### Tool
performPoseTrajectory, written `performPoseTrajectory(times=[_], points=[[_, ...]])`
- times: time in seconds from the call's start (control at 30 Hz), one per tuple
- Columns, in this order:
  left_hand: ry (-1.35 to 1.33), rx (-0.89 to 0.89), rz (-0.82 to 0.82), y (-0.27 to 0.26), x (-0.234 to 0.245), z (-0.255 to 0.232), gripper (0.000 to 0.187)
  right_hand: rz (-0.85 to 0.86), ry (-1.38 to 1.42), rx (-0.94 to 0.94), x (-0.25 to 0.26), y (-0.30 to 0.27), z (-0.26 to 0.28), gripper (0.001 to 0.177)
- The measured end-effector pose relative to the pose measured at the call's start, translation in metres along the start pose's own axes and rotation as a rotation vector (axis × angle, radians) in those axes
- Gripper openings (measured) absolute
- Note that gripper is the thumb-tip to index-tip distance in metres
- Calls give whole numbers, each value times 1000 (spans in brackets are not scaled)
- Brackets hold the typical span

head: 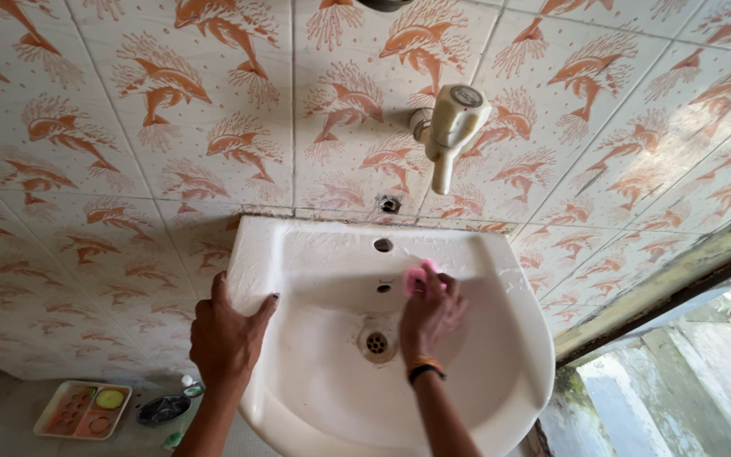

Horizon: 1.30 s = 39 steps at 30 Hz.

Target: The person scrubs a white ceramic sink using a pink cloth. They wipe the basin, the drain area, and the rim of the sink repeatedly.

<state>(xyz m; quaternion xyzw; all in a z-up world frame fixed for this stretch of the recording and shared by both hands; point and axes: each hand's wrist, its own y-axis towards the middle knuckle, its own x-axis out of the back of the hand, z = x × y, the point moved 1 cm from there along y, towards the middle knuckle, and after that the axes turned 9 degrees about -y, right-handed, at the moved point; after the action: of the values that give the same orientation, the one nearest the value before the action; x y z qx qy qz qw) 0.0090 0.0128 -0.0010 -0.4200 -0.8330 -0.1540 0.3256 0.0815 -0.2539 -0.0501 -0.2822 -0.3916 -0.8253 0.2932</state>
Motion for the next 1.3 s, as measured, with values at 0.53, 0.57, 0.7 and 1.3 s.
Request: performPoseTrajectory(times=[0.53,0.57,0.7,1.3], points=[[-46,17,21,2,-1,4,94,1,-69,163,-6,-12,24,27],[-43,19,29,3,0,3,95,-40,-51,226,-10,-21,34,26],[-22,1,27,3,2,1,95,65,115,564,-35,-61,86,28],[-9,18,37,4,-1,1,91,102,135,569,-30,-60,102,31]])
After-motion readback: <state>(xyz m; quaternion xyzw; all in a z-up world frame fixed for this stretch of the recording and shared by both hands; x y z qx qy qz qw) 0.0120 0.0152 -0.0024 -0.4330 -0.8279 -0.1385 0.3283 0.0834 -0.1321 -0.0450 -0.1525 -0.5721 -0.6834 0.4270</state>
